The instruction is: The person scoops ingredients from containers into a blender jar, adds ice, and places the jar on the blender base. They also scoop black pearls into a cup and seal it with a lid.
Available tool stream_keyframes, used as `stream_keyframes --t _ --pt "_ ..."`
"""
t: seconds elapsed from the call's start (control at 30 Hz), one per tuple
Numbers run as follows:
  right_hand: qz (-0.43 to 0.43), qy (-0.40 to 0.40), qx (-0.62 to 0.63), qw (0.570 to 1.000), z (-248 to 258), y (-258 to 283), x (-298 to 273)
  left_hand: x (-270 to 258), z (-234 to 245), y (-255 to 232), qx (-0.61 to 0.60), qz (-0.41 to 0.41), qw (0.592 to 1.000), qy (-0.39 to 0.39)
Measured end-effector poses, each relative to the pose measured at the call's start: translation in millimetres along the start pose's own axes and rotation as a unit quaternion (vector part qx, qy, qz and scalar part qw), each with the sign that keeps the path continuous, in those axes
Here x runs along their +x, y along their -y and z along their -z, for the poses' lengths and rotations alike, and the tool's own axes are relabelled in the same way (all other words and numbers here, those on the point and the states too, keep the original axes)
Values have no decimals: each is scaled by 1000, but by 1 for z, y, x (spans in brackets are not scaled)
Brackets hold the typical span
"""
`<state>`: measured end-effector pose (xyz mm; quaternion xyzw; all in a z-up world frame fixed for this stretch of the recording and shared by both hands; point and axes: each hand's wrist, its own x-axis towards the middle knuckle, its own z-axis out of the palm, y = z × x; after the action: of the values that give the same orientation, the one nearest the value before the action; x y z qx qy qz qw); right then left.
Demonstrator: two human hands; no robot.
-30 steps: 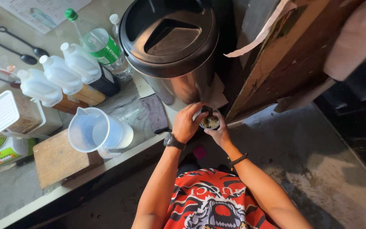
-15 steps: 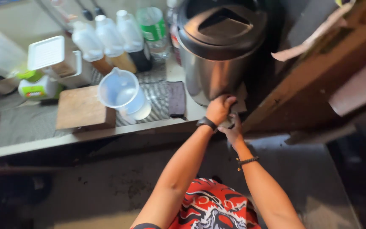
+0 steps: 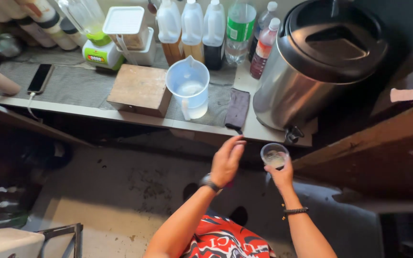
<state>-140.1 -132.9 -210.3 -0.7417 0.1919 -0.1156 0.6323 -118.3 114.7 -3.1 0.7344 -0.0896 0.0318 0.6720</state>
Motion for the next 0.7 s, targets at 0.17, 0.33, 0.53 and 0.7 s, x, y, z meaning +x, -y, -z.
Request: stream_keyframes --t 0.17,0.33,0.53,0.7 --pt "40 124 5 992 -55 86 -53 -32 113 44 -35 40 992 -114" --pt "7 293 141 946 -155 222 -68 -42 232 43 -65 3 978 -198" --pt "84 440 324 834 -283 333 -47 -36 346 26 -72 -5 968 -241" --pt "161 467 324 807 -385 402 -18 -23 406 15 -41 -26 967 -251"
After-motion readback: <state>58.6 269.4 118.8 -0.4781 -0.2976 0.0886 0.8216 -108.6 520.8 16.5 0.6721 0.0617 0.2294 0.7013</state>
